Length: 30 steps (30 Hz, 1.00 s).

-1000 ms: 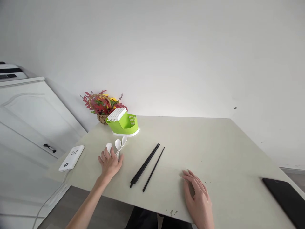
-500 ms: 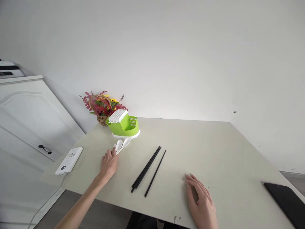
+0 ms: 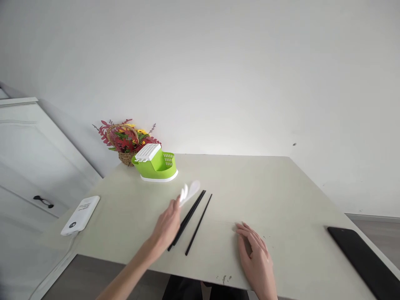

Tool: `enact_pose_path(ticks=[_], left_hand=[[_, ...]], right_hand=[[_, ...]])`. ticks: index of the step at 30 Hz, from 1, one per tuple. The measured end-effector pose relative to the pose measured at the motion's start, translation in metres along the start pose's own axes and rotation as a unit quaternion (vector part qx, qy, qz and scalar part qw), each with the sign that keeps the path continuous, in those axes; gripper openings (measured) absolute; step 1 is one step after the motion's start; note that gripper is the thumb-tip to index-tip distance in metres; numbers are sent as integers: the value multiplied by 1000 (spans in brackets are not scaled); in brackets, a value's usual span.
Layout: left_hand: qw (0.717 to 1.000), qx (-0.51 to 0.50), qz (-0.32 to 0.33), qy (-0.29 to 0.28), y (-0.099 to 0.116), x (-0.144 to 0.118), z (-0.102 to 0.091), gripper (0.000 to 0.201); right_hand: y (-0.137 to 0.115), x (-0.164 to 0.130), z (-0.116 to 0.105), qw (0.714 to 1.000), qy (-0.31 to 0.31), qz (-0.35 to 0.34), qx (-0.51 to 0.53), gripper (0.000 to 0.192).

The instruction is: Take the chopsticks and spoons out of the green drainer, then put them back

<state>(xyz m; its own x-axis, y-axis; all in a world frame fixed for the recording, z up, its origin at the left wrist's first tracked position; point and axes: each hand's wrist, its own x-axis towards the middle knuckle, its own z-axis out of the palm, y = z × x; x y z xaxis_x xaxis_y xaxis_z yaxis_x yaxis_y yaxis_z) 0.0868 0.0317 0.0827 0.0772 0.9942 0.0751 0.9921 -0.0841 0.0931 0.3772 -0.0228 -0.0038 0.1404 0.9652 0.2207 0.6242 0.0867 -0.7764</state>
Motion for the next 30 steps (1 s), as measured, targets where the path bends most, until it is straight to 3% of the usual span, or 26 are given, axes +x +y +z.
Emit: enact_pose_path(ticks=[5, 9, 15, 21, 27, 30], left_hand=[[991, -61, 116, -9, 82, -14, 12, 77], [987, -46, 151, -27, 112, -16, 21, 86], [982, 63, 173, -33, 123, -15, 29, 97], [978, 107, 178, -10, 131, -16, 40, 110], [982, 90, 169, 3, 133, -20, 48, 104], [988, 53, 146, 18, 130, -22, 47, 85]], right_hand=[[-2, 3, -1, 1000, 0, -10, 14, 34], [-4, 4, -2, 1000, 3, -19, 23, 32], [-5, 4, -2, 999, 15, -26, 28, 32], [-8, 3, -4, 999, 12, -26, 29, 33], [-8, 4, -4, 999, 13, -21, 38, 34], [-8, 4, -4, 999, 13, -17, 41, 34]])
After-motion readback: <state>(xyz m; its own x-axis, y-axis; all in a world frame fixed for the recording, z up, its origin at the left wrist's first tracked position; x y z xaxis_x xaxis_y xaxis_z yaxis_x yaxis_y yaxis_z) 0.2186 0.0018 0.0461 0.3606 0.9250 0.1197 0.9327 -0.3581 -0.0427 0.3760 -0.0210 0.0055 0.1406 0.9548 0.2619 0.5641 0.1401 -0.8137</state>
